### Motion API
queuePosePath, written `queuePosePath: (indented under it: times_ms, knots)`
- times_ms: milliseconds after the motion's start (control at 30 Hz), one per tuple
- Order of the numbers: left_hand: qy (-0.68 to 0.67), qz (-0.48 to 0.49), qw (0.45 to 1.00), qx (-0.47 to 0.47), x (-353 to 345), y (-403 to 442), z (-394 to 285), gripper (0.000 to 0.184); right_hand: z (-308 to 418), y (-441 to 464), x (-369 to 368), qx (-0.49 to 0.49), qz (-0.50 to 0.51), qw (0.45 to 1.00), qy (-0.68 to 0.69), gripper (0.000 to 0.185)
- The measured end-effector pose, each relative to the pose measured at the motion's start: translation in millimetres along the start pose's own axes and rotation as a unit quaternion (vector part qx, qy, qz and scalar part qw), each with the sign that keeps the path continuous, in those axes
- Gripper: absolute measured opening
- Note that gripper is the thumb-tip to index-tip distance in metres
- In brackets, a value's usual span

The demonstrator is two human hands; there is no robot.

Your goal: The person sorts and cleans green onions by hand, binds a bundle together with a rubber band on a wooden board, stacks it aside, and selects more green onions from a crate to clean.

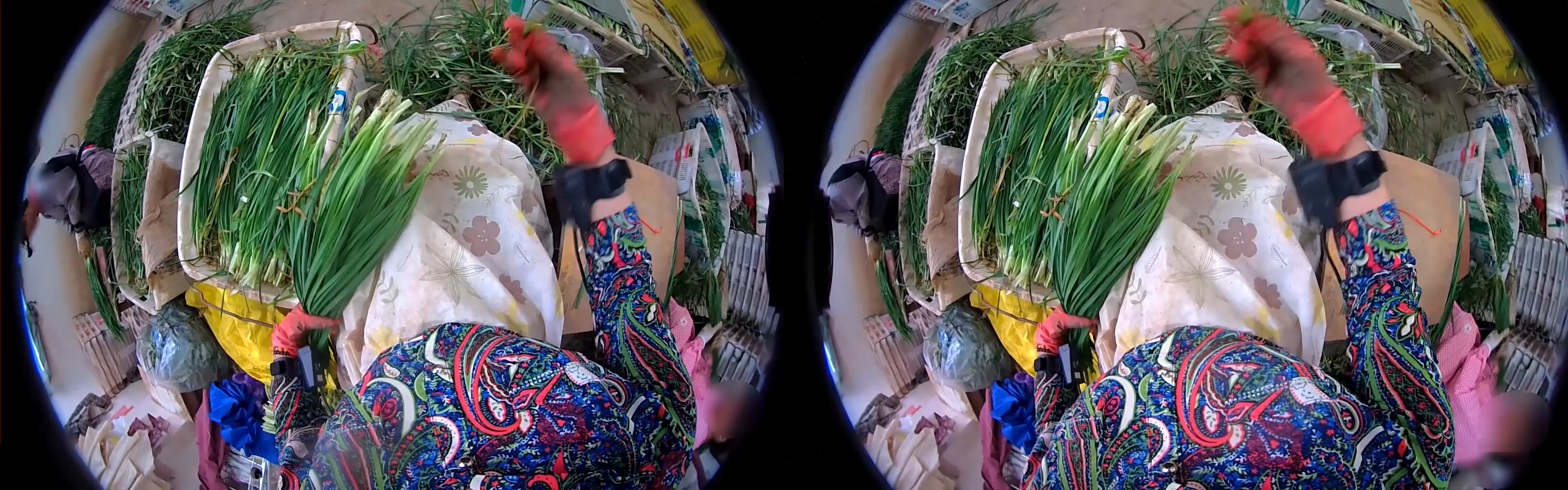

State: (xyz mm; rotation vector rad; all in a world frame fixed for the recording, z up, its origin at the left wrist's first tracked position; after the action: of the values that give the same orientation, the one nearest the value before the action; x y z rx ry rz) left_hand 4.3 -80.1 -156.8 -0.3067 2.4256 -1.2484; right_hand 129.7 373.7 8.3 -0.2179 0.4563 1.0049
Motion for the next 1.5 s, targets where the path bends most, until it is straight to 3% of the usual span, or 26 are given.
queuePosePath:
  times_ms: [33,67,100,167,200,367,400,433,500,567,600,700,767,833,900,933,1033,1067,1133,1200,1233,1267,1300,1367,1467,1500]
  knots:
    - [-0.004,0.004,1.000,-0.006,-0.4,0.8,-0.1,0.021,13.8,-0.1,44.4,0.032,-0.134,0.987,-0.086,0.036]
    - [-0.003,0.001,1.000,0.001,1.6,1.0,2.3,0.021,-4.2,-2.8,73.2,-0.054,-0.204,0.940,-0.268,0.038]
    - [0.024,0.007,1.000,-0.014,6.2,4.0,4.6,0.021,-27.0,-14.3,101.7,-0.136,-0.268,0.848,-0.437,0.039]
    - [0.078,0.021,0.996,-0.045,14.5,13.8,10.8,0.021,-93.7,-7.5,96.3,-0.188,-0.153,0.814,-0.528,0.038]
    - [0.022,0.040,0.997,-0.063,4.2,12.0,2.7,0.021,-116.7,-4.0,86.4,-0.206,-0.107,0.808,-0.542,0.037]
    - [0.020,-0.061,0.998,0.026,5.4,-8.5,-2.8,0.025,-181.7,-18.4,25.9,-0.246,-0.003,0.922,-0.300,0.031]
    - [0.052,-0.025,0.998,-0.005,10.3,-0.1,1.5,0.030,-138.9,-16.3,21.8,-0.177,-0.085,0.949,-0.248,0.023]
    - [0.082,0.011,0.996,-0.037,9.1,6.7,-0.2,0.035,-127.8,-8.7,58.2,-0.187,-0.173,0.910,-0.327,0.017]
    - [0.133,-0.049,0.990,0.000,21.8,6.6,3.4,0.045,-119.6,-2.2,112.9,-0.158,-0.258,0.921,-0.244,0.017]
    - [0.141,-0.075,0.987,0.007,24.8,3.6,0.2,0.052,-94.9,17.6,87.8,-0.133,-0.164,0.950,-0.232,0.022]
    - [0.129,-0.068,0.989,-0.005,23.4,3.6,-1.8,0.055,-85.1,27.2,78.1,-0.103,-0.177,0.955,-0.216,0.030]
    - [0.083,-0.062,0.994,-0.036,6.3,-5.7,-28.7,0.056,-83.2,48.9,31.3,-0.166,-0.120,0.929,-0.308,0.063]
    - [0.052,-0.050,0.995,-0.070,6.8,-6.1,-34.0,0.055,-87.5,63.8,-28.2,-0.107,0.026,0.836,-0.537,0.074]
    - [0.041,-0.034,0.996,-0.067,10.5,-2.9,-28.6,0.055,-138.4,84.8,-62.0,-0.008,0.148,0.669,-0.728,0.074]
    - [0.046,-0.023,0.996,-0.069,10.1,-3.8,-29.5,0.054,-180.7,83.1,-85.4,-0.018,0.219,0.540,-0.813,0.074]
    - [0.071,-0.018,0.995,-0.068,12.1,-1.9,-29.2,0.053,-198.1,82.6,-95.1,0.012,0.267,0.535,-0.801,0.050]
    - [0.113,0.000,0.991,-0.077,10.1,-3.6,-38.4,0.053,-225.5,79.8,-92.7,0.039,0.346,0.498,-0.794,0.023]
    - [0.134,-0.003,0.988,-0.078,9.3,-4.7,-42.3,0.052,-209.8,80.9,-92.2,0.112,0.318,0.560,-0.757,0.015]
    - [0.127,0.003,0.990,-0.068,10.8,-0.3,-37.7,0.052,-188.4,84.2,-66.0,0.069,0.285,0.565,-0.771,0.010]
    - [0.124,0.005,0.988,-0.092,11.8,3.9,-37.5,0.052,-148.3,87.9,-22.9,0.104,0.223,0.533,-0.810,0.009]
    - [0.122,0.008,0.988,-0.092,12.0,4.9,-36.7,0.050,-127.6,96.5,19.3,0.022,0.134,0.501,-0.855,0.010]
    - [0.119,0.011,0.988,-0.093,12.8,5.6,-36.1,0.047,-95.6,96.9,57.5,0.004,0.044,0.457,-0.888,0.012]
    - [0.116,0.013,0.989,-0.094,11.7,5.9,-36.7,0.045,-74.8,94.0,119.7,-0.151,-0.018,0.402,-0.903,0.016]
    - [0.111,0.008,0.990,-0.083,9.3,0.3,-41.4,0.045,-20.5,64.5,171.1,-0.197,-0.151,0.291,-0.924,0.033]
    - [0.108,0.029,0.991,-0.068,8.6,2.0,-38.0,0.046,-49.4,63.7,67.3,-0.094,0.002,0.581,-0.808,0.051]
    - [0.106,0.029,0.992,-0.062,10.1,3.9,-35.5,0.047,-73.9,57.3,19.7,-0.118,0.103,0.690,-0.707,0.058]
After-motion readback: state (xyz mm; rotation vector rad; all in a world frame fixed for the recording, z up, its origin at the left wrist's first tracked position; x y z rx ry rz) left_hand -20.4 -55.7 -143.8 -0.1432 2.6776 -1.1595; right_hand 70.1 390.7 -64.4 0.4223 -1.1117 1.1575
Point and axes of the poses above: each hand's wrist, its own y-axis towards the middle knuckle, its own x-axis out of the back of the hand, z = x × y, the point moved 10 cm from there along y, towards the middle knuckle, and after that the axes turned 4 degrees about -x, right-handed, at the moved point
